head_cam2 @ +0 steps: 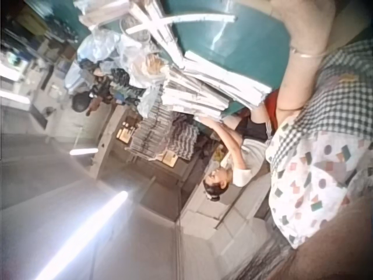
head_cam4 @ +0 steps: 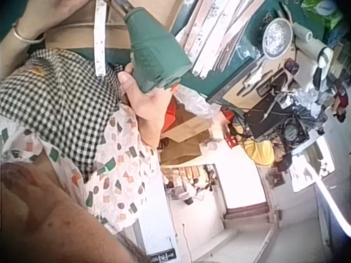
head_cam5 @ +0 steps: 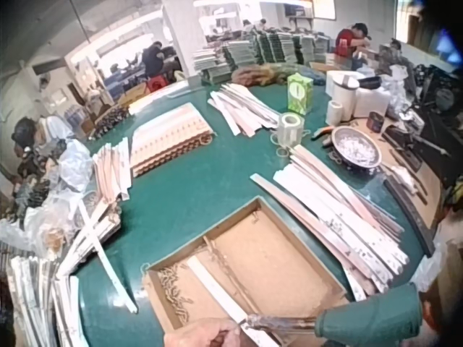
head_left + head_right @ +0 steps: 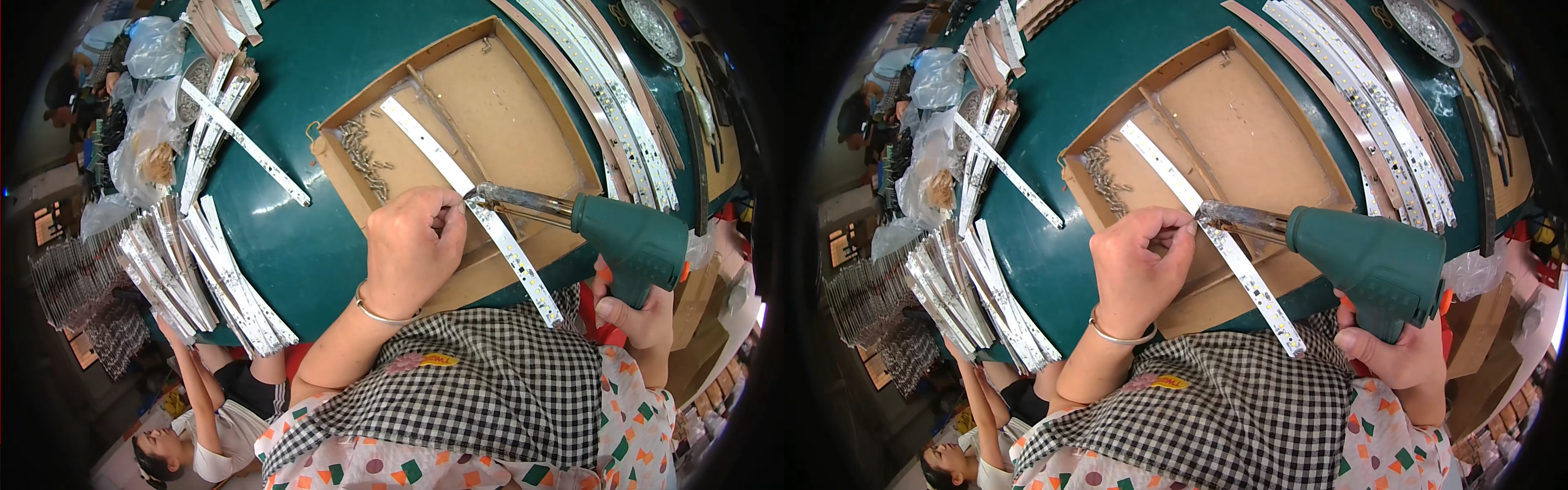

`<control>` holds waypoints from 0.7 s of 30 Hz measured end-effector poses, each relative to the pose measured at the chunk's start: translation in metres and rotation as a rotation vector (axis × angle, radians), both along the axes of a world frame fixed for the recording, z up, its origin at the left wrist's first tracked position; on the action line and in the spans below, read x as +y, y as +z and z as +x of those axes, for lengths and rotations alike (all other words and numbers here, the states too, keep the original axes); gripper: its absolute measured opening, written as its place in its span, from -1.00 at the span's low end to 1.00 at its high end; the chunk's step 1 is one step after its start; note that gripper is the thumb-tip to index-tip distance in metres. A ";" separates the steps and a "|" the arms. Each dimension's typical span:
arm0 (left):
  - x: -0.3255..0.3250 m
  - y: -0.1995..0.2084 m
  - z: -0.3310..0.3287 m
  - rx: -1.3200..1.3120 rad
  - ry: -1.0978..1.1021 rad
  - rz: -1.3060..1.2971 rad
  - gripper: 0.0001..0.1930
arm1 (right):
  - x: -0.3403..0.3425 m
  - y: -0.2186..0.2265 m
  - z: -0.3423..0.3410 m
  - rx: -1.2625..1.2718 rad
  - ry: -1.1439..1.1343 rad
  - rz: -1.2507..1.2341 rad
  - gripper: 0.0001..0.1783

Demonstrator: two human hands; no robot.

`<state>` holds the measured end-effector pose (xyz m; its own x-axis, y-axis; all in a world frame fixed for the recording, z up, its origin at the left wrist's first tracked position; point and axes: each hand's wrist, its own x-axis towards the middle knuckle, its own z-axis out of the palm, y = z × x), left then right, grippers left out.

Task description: The person gathers LED light strips on a workbench, positions small metal connectors onto each strip, and solders them using a soldering tool.

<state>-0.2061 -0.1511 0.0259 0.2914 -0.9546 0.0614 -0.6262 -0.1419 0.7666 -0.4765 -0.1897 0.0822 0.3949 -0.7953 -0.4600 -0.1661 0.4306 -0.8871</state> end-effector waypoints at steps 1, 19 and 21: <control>0.000 0.000 0.000 0.002 -0.002 -0.001 -0.96 | 0.002 -0.001 -0.002 0.020 -0.004 -0.030 -0.54; 0.002 0.001 0.002 -0.014 -0.015 -0.027 -0.94 | -0.004 -0.006 -0.011 -0.103 -0.086 0.035 -0.21; 0.001 0.005 0.000 -0.008 -0.003 -0.015 -0.92 | -0.001 -0.010 -0.008 -0.084 -0.124 0.012 -0.13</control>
<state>-0.2058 -0.1500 0.0311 0.2877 -0.9545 0.0781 -0.6326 -0.1282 0.7638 -0.4850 -0.1907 0.0722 0.3317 -0.8348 -0.4393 -0.0366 0.4539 -0.8903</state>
